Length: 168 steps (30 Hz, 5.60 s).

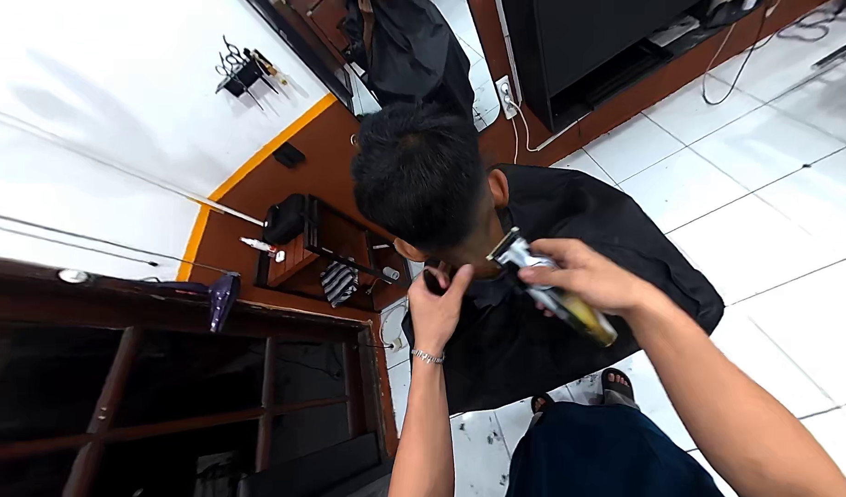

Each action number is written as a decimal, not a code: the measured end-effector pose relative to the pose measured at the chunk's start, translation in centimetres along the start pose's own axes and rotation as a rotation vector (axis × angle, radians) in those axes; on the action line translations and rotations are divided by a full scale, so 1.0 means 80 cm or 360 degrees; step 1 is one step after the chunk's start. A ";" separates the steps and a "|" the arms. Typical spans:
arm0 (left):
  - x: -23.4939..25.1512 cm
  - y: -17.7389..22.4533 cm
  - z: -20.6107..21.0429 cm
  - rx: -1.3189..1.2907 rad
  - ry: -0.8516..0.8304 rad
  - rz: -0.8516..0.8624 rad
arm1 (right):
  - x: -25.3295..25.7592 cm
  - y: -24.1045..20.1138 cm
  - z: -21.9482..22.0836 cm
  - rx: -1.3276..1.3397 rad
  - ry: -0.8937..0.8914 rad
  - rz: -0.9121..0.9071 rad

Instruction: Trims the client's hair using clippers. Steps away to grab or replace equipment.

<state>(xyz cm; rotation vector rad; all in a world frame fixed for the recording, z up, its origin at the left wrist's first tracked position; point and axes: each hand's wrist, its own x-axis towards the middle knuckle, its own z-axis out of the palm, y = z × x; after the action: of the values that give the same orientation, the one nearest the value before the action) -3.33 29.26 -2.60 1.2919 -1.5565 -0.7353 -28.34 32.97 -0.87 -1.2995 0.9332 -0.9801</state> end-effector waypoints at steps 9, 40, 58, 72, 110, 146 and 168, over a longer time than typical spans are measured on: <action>-0.009 0.114 0.003 0.0470 -0.0027 0.1464 | -0.032 0.024 -0.036 0.0958 0.0636 -0.0206; 0.242 0.214 -0.085 0.1336 -0.1171 0.0082 | 0.034 -0.014 0.016 -0.0129 0.0054 0.0153; 0.243 0.212 -0.086 0.1312 -0.1195 0.0061 | 0.032 -0.016 0.024 -0.0489 0.0170 -0.0043; 0.248 0.212 -0.084 0.1330 -0.1221 0.0123 | 0.010 0.007 0.088 -0.0450 0.0259 0.0041; 0.270 0.210 -0.076 0.1375 -0.1365 0.0304 | 0.023 0.012 0.105 -0.0461 0.0343 0.0108; 0.259 0.224 -0.071 0.1455 -0.1349 0.0322 | -0.008 0.030 0.074 0.0971 0.1101 -0.0471; 0.292 0.215 -0.081 0.1401 -0.1416 0.0620 | 0.009 0.061 0.176 0.0784 0.0868 -0.0591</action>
<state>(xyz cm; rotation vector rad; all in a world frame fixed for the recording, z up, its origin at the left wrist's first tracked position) -3.81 12.16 21.71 1.2111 -2.9825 -0.3579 -14.54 36.95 -5.02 -0.8029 0.7826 -1.7869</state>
